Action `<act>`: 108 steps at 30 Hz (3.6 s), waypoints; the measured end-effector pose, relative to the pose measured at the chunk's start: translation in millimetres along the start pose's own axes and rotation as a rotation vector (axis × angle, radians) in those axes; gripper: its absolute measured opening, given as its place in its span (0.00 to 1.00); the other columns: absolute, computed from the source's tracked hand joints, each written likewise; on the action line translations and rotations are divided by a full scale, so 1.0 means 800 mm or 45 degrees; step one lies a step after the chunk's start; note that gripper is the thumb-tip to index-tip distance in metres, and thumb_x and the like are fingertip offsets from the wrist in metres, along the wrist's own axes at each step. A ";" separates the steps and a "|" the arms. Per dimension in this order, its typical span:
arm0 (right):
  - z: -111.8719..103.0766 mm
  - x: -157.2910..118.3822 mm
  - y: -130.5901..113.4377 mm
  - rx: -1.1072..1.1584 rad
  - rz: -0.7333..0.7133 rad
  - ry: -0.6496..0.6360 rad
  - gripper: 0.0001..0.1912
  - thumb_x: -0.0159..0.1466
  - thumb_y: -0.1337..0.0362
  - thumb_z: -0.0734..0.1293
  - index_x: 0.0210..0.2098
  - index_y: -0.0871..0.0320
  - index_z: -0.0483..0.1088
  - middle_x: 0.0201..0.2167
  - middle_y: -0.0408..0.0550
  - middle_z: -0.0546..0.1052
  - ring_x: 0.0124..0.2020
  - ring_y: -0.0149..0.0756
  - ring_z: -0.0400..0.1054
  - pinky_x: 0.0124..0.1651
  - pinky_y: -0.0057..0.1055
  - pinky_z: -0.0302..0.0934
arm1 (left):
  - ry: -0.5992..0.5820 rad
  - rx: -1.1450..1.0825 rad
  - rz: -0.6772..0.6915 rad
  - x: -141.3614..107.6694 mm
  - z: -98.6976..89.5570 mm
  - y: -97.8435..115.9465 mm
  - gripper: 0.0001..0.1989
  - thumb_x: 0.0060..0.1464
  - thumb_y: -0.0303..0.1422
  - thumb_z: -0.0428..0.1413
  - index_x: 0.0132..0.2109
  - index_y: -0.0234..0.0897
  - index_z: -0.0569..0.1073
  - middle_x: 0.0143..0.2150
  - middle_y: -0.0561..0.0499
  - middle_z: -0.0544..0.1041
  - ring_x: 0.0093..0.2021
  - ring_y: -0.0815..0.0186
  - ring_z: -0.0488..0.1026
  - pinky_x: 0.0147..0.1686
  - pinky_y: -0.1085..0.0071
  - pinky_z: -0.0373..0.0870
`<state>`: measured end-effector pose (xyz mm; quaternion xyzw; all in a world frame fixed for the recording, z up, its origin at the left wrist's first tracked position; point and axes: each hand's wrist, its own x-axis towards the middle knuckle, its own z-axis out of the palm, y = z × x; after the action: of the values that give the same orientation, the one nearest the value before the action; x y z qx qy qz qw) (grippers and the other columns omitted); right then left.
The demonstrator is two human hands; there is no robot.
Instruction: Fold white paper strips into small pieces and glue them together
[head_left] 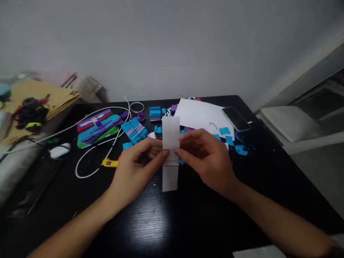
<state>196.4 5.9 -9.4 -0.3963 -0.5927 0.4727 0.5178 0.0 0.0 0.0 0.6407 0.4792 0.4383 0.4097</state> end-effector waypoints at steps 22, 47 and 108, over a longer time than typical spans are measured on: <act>0.012 -0.001 -0.007 0.175 0.147 0.031 0.07 0.60 0.66 0.77 0.37 0.56 0.78 0.35 0.44 0.82 0.37 0.34 0.78 0.44 0.32 0.75 | 0.048 0.011 -0.057 -0.006 0.005 0.001 0.07 0.60 0.37 0.64 0.40 0.39 0.82 0.32 0.52 0.83 0.28 0.70 0.76 0.28 0.75 0.72; 0.012 -0.006 -0.003 0.076 0.107 0.010 0.04 0.62 0.66 0.76 0.36 0.55 0.77 0.34 0.43 0.81 0.37 0.34 0.78 0.42 0.31 0.75 | 0.073 -0.032 -0.081 -0.009 0.004 0.004 0.02 0.58 0.33 0.64 0.38 0.41 0.82 0.27 0.56 0.79 0.26 0.72 0.72 0.27 0.78 0.69; -0.002 0.000 -0.019 -0.210 -0.141 -0.120 0.03 0.66 0.67 0.73 0.39 0.53 0.81 0.35 0.42 0.84 0.36 0.34 0.79 0.41 0.32 0.75 | 0.004 0.439 0.371 -0.006 -0.015 0.021 0.01 0.62 0.32 0.64 0.42 0.43 0.80 0.39 0.56 0.84 0.38 0.69 0.79 0.39 0.73 0.73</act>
<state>198.3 2.4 5.6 -0.3814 -0.6744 0.4111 0.4803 -7.7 -6.6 18.7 0.7630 0.4501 0.4053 0.2258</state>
